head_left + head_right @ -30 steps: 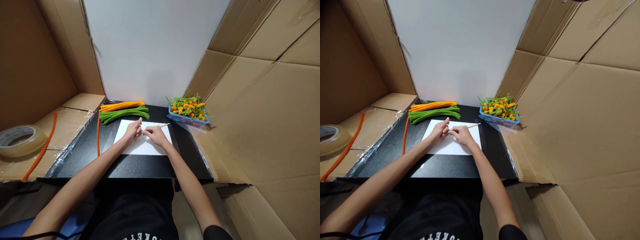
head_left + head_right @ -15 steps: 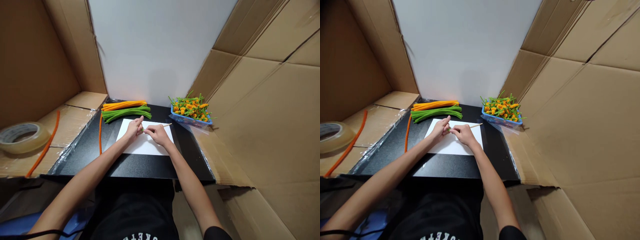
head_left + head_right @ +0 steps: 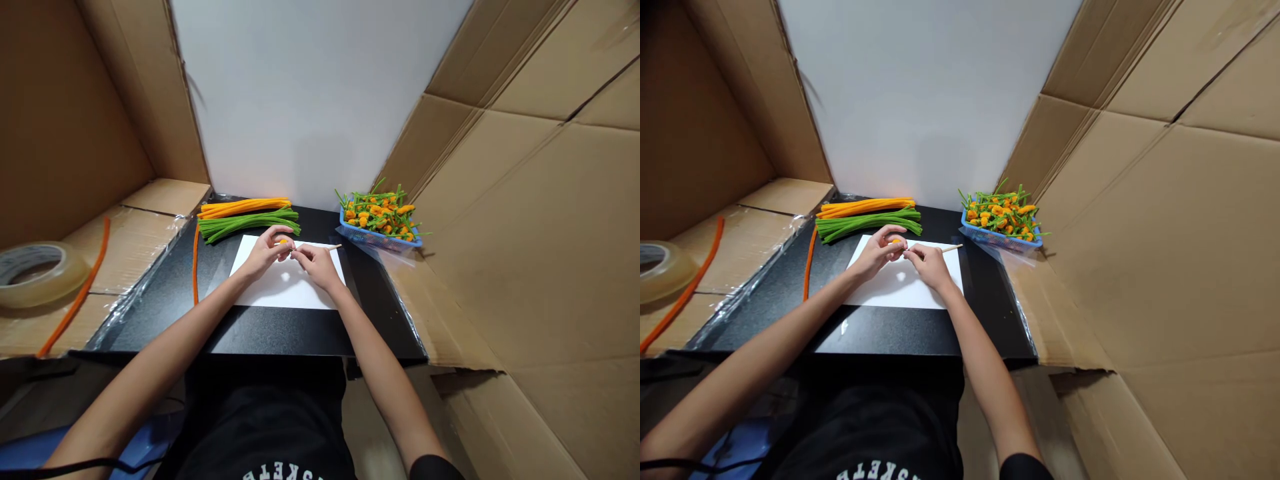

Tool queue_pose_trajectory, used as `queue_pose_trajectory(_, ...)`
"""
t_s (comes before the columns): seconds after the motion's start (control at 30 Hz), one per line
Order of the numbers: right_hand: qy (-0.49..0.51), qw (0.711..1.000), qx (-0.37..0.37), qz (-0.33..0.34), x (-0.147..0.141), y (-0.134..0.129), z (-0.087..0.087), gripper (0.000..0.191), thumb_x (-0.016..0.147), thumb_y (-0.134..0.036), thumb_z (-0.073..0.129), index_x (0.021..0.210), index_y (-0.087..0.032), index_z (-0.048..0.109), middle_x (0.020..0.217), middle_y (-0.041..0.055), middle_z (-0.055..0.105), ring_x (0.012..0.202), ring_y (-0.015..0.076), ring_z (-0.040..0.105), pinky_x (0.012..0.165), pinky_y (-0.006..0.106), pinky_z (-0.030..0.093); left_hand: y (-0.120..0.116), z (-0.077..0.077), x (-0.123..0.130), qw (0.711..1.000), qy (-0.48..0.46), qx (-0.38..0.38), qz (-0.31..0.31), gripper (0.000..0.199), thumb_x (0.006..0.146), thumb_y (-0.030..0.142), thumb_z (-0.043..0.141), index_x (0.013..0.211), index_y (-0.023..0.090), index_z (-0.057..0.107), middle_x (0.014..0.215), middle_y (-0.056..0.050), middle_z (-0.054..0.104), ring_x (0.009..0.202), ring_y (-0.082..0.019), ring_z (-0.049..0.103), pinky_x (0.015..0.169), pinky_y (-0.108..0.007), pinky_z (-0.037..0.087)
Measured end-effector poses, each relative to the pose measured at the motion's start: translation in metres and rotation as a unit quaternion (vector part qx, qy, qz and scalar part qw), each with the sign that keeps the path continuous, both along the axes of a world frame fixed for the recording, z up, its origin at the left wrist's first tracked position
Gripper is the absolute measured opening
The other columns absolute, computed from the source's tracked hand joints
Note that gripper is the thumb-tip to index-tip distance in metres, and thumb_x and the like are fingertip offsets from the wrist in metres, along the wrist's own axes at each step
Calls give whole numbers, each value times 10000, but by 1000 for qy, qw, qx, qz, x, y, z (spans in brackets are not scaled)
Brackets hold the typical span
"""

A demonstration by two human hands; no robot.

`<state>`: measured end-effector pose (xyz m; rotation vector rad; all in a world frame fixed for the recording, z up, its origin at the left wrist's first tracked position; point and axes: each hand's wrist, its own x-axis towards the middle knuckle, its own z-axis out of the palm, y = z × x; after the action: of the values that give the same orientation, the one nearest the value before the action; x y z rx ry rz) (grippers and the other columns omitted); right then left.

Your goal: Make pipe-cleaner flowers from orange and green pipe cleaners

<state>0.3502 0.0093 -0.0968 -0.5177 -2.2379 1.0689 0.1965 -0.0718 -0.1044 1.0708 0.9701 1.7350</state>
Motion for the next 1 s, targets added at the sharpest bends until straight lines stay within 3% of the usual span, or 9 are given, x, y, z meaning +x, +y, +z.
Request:
queue_pose_trajectory(0.13, 7, 1000, 14, -3, 0, -1, -1, 303, 897, -384, 587, 703, -173, 683, 572, -30, 516, 549, 116, 410, 569, 256, 306, 0, 0, 1, 1000, 16, -1, 7, 568, 715, 363, 816, 1196, 198, 563, 802, -17, 688, 531, -75, 474, 512, -220, 348)
queue_pose_trajectory(0.33, 20, 1000, 12, 3, 0, -2, 2, 333, 903, -417, 580, 693, -174, 668, 559, -31, 493, 545, 117, 408, 563, 252, 309, 2, -4, 1, 1000, 3, 14, -11, 519, 767, 344, 784, 1211, 181, 569, 796, -22, 695, 514, -70, 477, 504, -213, 361)
queue_pose_trajectory(0.53, 17, 999, 34, -16, 0, 0, 2, 338, 920, -418, 578, 736, -167, 710, 599, -12, 576, 574, 123, 456, 585, 247, 333, 4, -5, 2, 999, 5, 39, -16, 507, 800, 330, 760, 1239, 187, 551, 848, -39, 712, 557, -87, 528, 538, -223, 419)
queue_pose_trajectory(0.63, 4, 996, 78, -42, 2, 4, -1, 265, 923, -374, 596, 818, -174, 735, 661, -2, 644, 597, 128, 506, 618, 250, 356, 3, -7, -3, 996, 77, 40, -7, 441, 842, 354, 699, 1229, 191, 567, 949, -69, 720, 703, -138, 619, 648, -266, 502)
queue_pose_trajectory(0.7, -4, 992, 110, -60, 4, 6, -4, 199, 913, -341, 624, 875, -180, 736, 722, 10, 684, 621, 138, 539, 641, 258, 379, 2, -10, -8, 984, 176, 31, 28, 377, 862, 341, 655, 1206, 196, 600, 1018, -79, 712, 873, -184, 658, 730, -287, 524)
queue_pose_trajectory(0.77, -16, 985, 161, -65, 5, 9, -7, 147, 911, -297, 640, 910, -185, 734, 807, 38, 717, 696, 163, 575, 691, 280, 408, 1, -15, -13, 955, 289, 16, 69, 317, 862, 308, 629, 1162, 205, 643, 1049, -75, 709, 970, -209, 655, 768, -290, 522)
queue_pose_trajectory(0.83, -32, 969, 234, -68, 6, 10, -7, 111, 913, -259, 647, 903, -195, 738, 852, 59, 727, 826, 209, 589, 783, 331, 419, 2, -22, -14, 922, 377, 3, 90, 251, 846, 287, 625, 1075, 208, 692, 1025, -68, 716, 948, -214, 654, 760, -291, 518)
queue_pose_trajectory(0.9, -37, 949, 302, -84, 8, 9, -5, 90, 907, -247, 662, 887, -216, 744, 901, 72, 728, 974, 260, 564, 886, 405, 397, 5, -28, -13, 908, 408, -2, 101, 191, 833, 301, 632, 969, 205, 725, 975, -68, 723, 901, -217, 652, 737, -295, 517)
queue_pose_trajectory(1.0, 16, 929, 330, -169, 10, 7, 0, 113, 893, -273, 682, 985, -237, 737, 1122, 105, 688, 1166, 312, 486, 1001, 484, 348, 9, -34, -10, 926, 351, -25, 138, 214, 805, 373, 676, 897, 193, 746, 913, -82, 733, 865, -238, 664, 728, -319, 529)
